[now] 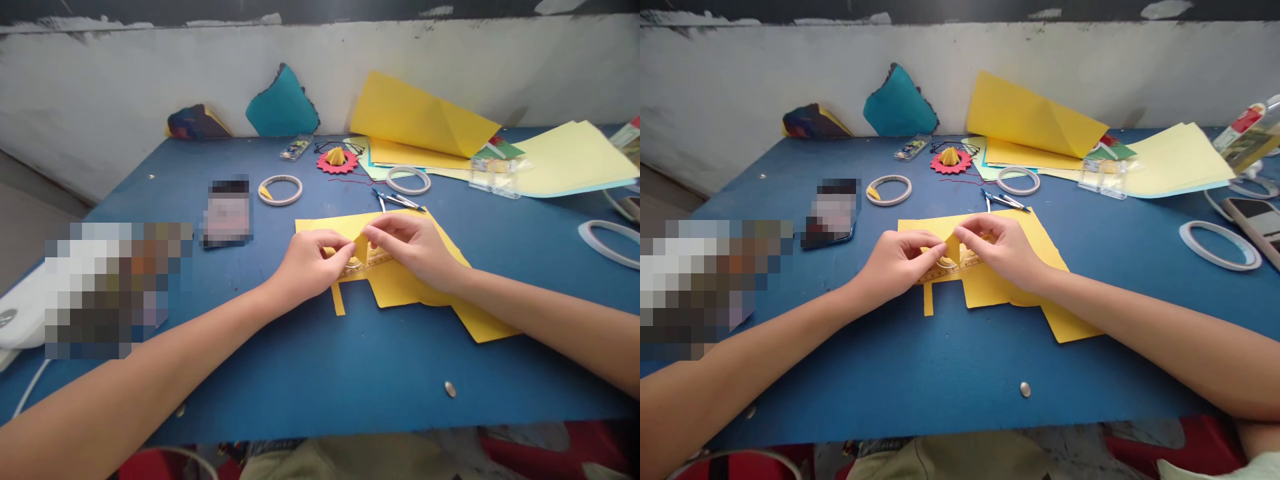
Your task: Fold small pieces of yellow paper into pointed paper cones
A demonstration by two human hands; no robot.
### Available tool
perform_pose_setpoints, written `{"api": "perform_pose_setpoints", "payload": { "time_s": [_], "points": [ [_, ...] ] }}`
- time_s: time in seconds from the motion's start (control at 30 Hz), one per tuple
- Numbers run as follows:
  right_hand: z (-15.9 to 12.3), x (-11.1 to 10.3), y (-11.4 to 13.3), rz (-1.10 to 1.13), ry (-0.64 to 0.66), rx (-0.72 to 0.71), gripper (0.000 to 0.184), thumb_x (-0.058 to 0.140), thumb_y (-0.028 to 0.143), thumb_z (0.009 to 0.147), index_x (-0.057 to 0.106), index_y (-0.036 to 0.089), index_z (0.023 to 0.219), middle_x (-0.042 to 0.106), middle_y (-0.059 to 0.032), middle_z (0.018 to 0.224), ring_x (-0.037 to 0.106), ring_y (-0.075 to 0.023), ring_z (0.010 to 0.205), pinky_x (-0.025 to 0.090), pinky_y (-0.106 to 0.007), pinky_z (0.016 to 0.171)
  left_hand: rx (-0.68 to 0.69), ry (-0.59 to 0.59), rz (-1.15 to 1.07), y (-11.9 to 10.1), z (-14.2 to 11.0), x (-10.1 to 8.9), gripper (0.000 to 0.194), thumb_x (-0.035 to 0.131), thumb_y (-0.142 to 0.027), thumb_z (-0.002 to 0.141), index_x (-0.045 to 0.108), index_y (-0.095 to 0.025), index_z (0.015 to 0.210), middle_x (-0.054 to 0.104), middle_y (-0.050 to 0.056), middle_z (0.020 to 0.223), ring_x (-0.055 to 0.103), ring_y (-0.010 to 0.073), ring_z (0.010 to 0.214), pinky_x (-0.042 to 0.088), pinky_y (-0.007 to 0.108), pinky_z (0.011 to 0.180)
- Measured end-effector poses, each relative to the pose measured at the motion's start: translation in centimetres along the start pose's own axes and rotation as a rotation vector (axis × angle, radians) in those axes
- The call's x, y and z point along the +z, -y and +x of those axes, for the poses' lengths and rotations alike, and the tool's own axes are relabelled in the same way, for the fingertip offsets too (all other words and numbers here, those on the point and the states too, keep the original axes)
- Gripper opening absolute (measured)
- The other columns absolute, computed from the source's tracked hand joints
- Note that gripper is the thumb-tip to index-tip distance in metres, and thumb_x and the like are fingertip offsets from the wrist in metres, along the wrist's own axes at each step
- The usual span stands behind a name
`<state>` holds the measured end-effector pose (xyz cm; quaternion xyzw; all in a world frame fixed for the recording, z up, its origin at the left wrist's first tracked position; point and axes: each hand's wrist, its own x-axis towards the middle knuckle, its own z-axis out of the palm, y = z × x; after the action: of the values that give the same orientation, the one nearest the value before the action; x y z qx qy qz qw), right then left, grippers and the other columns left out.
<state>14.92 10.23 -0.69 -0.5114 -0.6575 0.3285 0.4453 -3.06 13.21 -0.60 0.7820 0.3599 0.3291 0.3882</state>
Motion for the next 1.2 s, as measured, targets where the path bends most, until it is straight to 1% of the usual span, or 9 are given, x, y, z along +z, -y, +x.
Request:
{"api": "perform_pose_setpoints", "payload": {
  "time_s": [0.1, 0.17, 0.3, 0.37, 0.47, 0.6, 0.7, 0.9, 1.2],
  "points": [
    [-0.04, 0.00, 0.06, -0.043, -0.018, -0.005, 0.022, 0.060, 0.038, 0.082, 0.064, 0.017, 0.077, 0.062, -0.0013, 0.074, 0.054, -0.0117, 0.068, 0.042, -0.025, 0.061, -0.012, 0.029, -0.007, -0.11, 0.04, -0.05, 0.020, 0.055, -0.021, 0.079, 0.067, -0.013, 0.065, 0.066, 0.002, 0.067, 0.055, 0.0105, 0.060, 0.041, 0.020, 0.053],
    [-0.13, 0.00, 0.12, -0.090, -0.005, -0.041, 0.022, 0.057, 0.038, 0.084, 0.062, 0.017, 0.078, 0.061, -0.0008, 0.073, 0.053, -0.0114, 0.068, 0.040, -0.025, 0.061, -0.027, 0.042, -0.011, -0.17, 0.04, -0.04, 0.019, 0.056, -0.020, 0.079, 0.068, -0.013, 0.066, 0.066, 0.002, 0.066, 0.054, 0.0096, 0.059, 0.040, 0.020, 0.052],
    [-0.27, 0.08, 0.17, -0.173, 0.105, -0.093, 0.028, 0.049, 0.038, 0.089, 0.055, 0.017, 0.071, 0.053, 0.0010, 0.066, 0.047, -0.0105, 0.063, 0.036, -0.025, 0.058, -0.057, 0.017, -0.029, -0.17, -0.01, 0.03, 0.018, 0.056, -0.022, 0.079, 0.068, -0.013, 0.068, 0.066, 0.002, 0.067, 0.053, 0.0096, 0.061, 0.039, 0.020, 0.053],
    [-0.27, 0.16, 0.15, -0.200, 0.133, -0.098, 0.029, 0.048, 0.037, 0.089, 0.052, 0.017, 0.068, 0.051, 0.0015, 0.064, 0.045, -0.0102, 0.061, 0.035, -0.025, 0.057, -0.081, 0.031, -0.070, -0.16, -0.03, 0.00, 0.018, 0.057, -0.024, 0.079, 0.068, -0.013, 0.069, 0.065, 0.002, 0.068, 0.053, 0.0098, 0.062, 0.039, 0.020, 0.054],
    [-0.22, 0.25, 0.11, -0.214, 0.112, -0.127, 0.028, 0.048, 0.035, 0.089, 0.051, 0.017, 0.068, 0.052, 0.0014, 0.065, 0.046, -0.0102, 0.062, 0.035, -0.025, 0.059, -0.143, 0.053, -0.150, -0.26, -0.01, -0.14, 0.021, 0.057, -0.027, 0.079, 0.066, -0.013, 0.067, 0.061, 0.000, 0.063, 0.050, 0.0089, 0.057, 0.037, 0.020, 0.052],
    [-0.22, 0.22, 0.09, -0.205, 0.086, -0.147, 0.027, 0.048, 0.035, 0.089, 0.052, 0.017, 0.069, 0.052, 0.0012, 0.065, 0.046, -0.0101, 0.062, 0.035, -0.025, 0.061, -0.200, 0.032, -0.190, -0.55, 0.01, -0.33, 0.026, 0.053, -0.031, 0.080, 0.065, -0.013, 0.065, 0.054, -0.002, 0.056, 0.041, 0.0068, 0.050, 0.032, 0.020, 0.048],
    [-0.20, 0.17, 0.00, -0.197, 0.080, -0.140, 0.027, 0.048, 0.036, 0.089, 0.054, 0.017, 0.071, 0.053, 0.0009, 0.066, 0.046, -0.0103, 0.062, 0.035, -0.026, 0.061, -0.188, 0.030, -0.192, -0.64, -0.01, -0.33, 0.025, 0.053, -0.031, 0.080, 0.064, -0.013, 0.065, 0.056, -0.001, 0.059, 0.041, 0.0065, 0.050, 0.031, 0.019, 0.047],
    [-0.16, 0.18, -0.13, -0.189, 0.087, -0.143, 0.029, 0.048, 0.038, 0.090, 0.052, 0.017, 0.070, 0.053, 0.0011, 0.066, 0.047, -0.0103, 0.063, 0.035, -0.025, 0.060, -0.160, 0.034, -0.189, -0.28, -0.10, -0.17, 0.015, 0.061, -0.027, 0.075, 0.066, -0.014, 0.075, 0.061, 0.000, 0.070, 0.051, 0.0081, 0.057, 0.040, 0.018, 0.050],
    [-0.25, 0.13, 0.08, -0.203, 0.119, -0.148, 0.028, 0.046, 0.036, 0.090, 0.054, 0.018, 0.071, 0.052, 0.0005, 0.066, 0.047, -0.0115, 0.063, 0.036, -0.026, 0.060, -0.150, 0.016, -0.128, -0.21, -0.10, -0.06, 0.016, 0.060, -0.026, 0.076, 0.068, -0.013, 0.073, 0.064, 0.002, 0.069, 0.051, 0.0086, 0.055, 0.039, 0.019, 0.049]
  ]
}}
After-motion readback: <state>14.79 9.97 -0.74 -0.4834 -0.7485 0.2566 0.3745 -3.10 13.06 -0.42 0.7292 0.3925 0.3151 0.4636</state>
